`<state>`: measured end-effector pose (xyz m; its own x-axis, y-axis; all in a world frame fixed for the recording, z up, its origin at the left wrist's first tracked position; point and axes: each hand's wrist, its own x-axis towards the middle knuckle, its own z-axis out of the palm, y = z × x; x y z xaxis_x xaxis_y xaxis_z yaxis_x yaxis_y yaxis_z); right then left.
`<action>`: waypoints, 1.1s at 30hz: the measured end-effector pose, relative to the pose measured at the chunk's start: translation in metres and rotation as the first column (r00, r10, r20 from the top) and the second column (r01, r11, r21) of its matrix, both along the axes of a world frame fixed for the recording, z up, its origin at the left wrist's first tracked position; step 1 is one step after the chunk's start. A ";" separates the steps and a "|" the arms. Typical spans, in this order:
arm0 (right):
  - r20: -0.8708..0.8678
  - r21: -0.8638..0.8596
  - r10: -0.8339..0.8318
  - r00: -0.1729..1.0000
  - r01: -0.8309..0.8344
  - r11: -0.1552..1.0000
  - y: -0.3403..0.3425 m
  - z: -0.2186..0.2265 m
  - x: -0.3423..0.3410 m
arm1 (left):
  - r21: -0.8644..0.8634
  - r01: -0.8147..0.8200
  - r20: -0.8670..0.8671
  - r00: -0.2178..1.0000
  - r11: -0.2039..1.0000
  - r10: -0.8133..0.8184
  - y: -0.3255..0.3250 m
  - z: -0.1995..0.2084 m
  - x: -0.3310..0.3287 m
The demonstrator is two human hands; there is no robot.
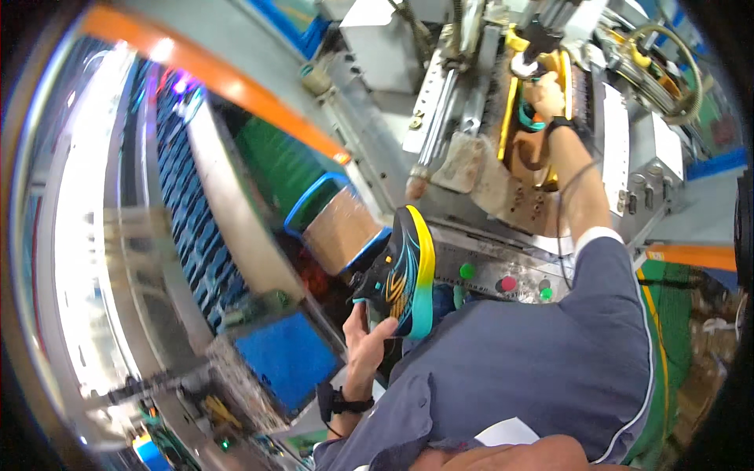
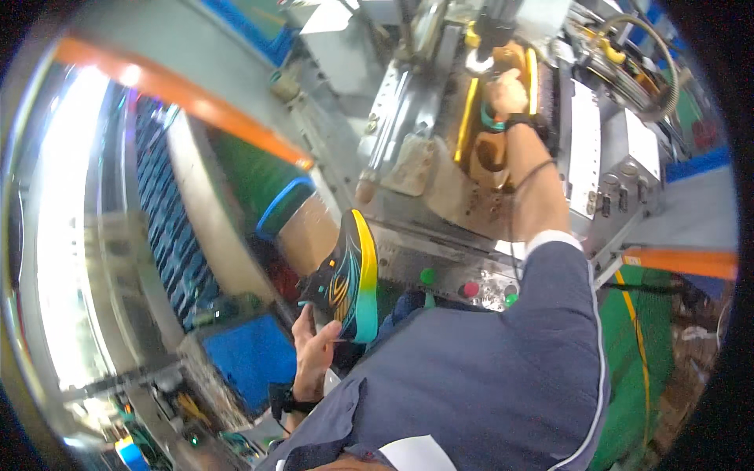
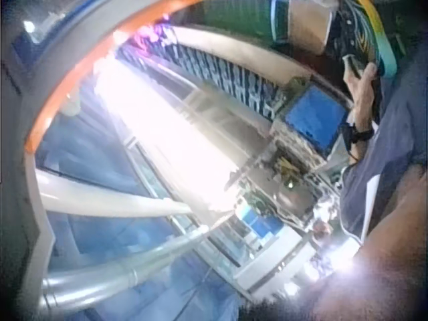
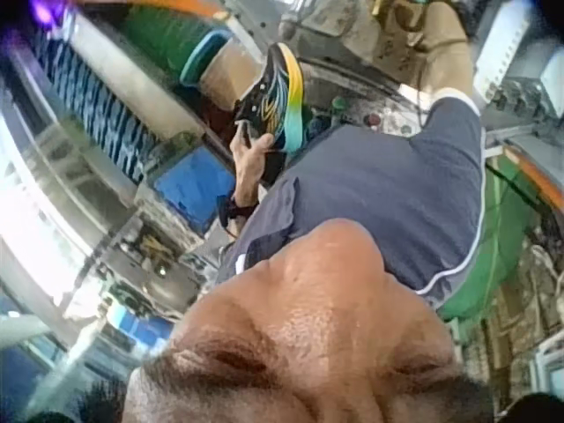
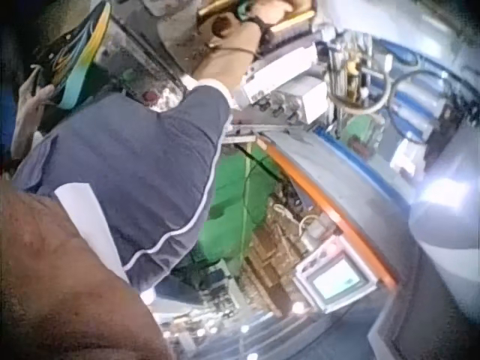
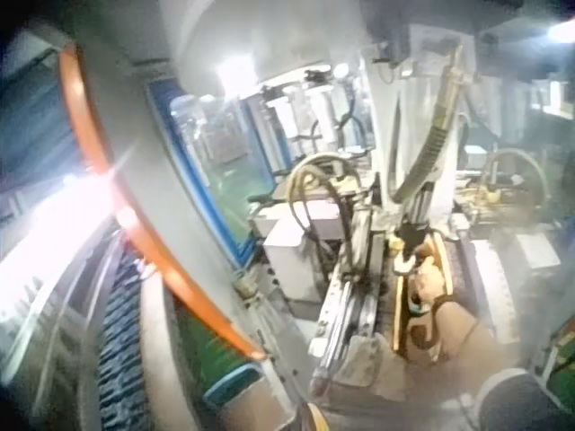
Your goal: The person is using a shoe lasting machine and organizing finished shoes on a conveyor belt in a shoe manufacturing facility.
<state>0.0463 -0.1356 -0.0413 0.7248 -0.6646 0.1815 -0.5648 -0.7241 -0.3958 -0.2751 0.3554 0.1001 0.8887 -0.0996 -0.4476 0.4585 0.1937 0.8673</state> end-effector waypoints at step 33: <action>0.474 0.206 0.878 0.065 -0.978 -0.039 0.527 0.007 -0.223 | -0.050 -0.989 -0.312 -0.119 -0.141 0.943 0.174 -0.131 -0.384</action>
<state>-0.1768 0.3912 -0.0345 0.7332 0.5757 0.3620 0.5925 -0.2795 -0.7555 -0.6587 0.5296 -0.0305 0.0338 0.7160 -0.6973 -0.3245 0.6678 0.6699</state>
